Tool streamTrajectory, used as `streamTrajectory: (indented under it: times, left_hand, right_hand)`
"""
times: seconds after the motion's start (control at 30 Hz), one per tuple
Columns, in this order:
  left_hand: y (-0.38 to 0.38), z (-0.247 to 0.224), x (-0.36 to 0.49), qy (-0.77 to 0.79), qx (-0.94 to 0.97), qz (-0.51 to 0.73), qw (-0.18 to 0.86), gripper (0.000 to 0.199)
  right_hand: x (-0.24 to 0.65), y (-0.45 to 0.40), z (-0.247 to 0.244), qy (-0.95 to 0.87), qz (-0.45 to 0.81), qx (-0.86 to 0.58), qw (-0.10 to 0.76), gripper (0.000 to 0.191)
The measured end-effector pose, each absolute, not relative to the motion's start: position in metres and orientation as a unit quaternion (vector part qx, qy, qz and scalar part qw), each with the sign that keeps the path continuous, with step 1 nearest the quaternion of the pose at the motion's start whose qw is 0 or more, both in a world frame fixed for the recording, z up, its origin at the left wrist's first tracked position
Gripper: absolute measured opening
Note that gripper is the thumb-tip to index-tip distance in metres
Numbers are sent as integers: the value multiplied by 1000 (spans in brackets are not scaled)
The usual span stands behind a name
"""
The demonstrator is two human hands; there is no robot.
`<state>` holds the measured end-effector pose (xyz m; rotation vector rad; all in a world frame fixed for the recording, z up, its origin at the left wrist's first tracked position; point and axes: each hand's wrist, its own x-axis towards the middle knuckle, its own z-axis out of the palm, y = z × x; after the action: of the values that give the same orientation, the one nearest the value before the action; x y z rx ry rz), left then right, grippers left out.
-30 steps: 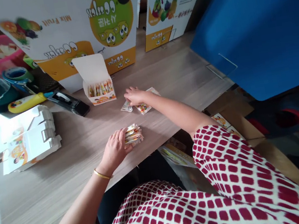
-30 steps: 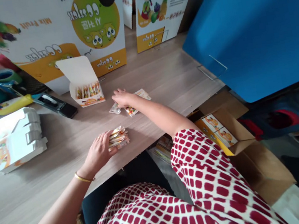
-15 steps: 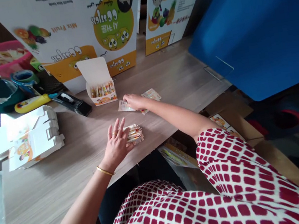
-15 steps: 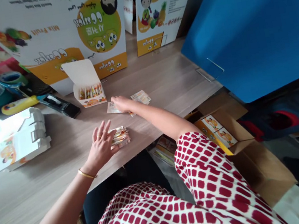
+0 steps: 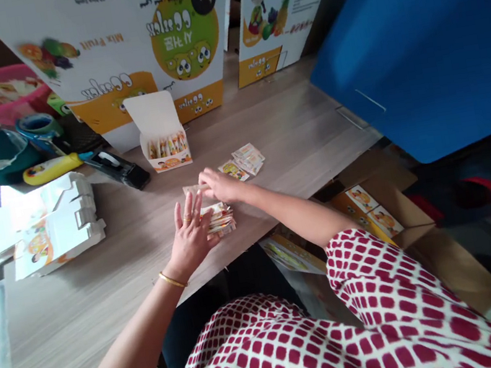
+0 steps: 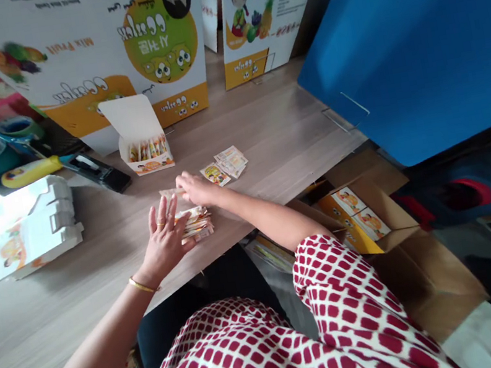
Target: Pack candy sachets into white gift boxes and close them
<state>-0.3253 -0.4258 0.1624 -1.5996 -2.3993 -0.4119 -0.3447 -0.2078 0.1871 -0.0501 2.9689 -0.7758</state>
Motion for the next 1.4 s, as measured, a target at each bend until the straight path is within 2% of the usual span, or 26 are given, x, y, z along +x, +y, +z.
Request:
streamTrajectory:
  times: [0.13,0.2,0.27,0.33,0.37,0.43,0.53,0.7,0.87,1.0,1.1,1.2,1.27,1.4]
  left_hand:
    - [-424,165,-327,-821,-548,-134,93,60]
    - [-424,164,-330,-819,-555,-128,65,61]
    - [-425,162,-332,-815,-561,-134,54,62]
    - [-426,159,-334,-814,-559,-146,59,66]
    - [-427,157,-334,-816,-555,-151,65,70]
    - [-428,154,-333,-822,-542,-156,72,79]
    - [-428,151,-334,-825,-535,-167,75,81]
    - [-425,154,-337,-819,-550,-155,57,63]
    - [-425,158,-334,-828,-543,-131,51,61]
    - [-425,160,-333,-832,-539,-123,38,62]
    - [-424,162,-333,-822,-550,-138,50,61]
    - [-423,164,-333,-811,-561,-142,85,56]
    - [-423,165,-333,-809,-563,-141,98,56]
    - [-424,166,-329,-814,-557,-133,98,64]
  right_hand:
    - [-313,-200,190,872,-438,-135,171,27]
    - [-307,-182,191,840,-499,-126,170,28]
    - [-308,-158,188,881,-463,-29,88,32]
    - [-312,-132,182,938,-333,99,-8,37]
    - [-314,-119,178,954,-261,147,-27,45]
    - [-316,-94,170,970,-158,185,-6,57]
    - [-317,-65,163,977,-95,187,38,58]
    - [-314,-44,167,976,-106,184,49,45]
    - [-300,-51,170,944,-227,237,39,55]
    - [-288,-72,175,926,-310,215,19,41]
    - [-294,-108,185,940,-242,237,-53,36]
    - [-313,-158,195,970,-165,152,-89,38]
    - [-327,-188,196,983,-162,57,-62,37]
    - [-339,-212,186,953,-283,-50,96,32]
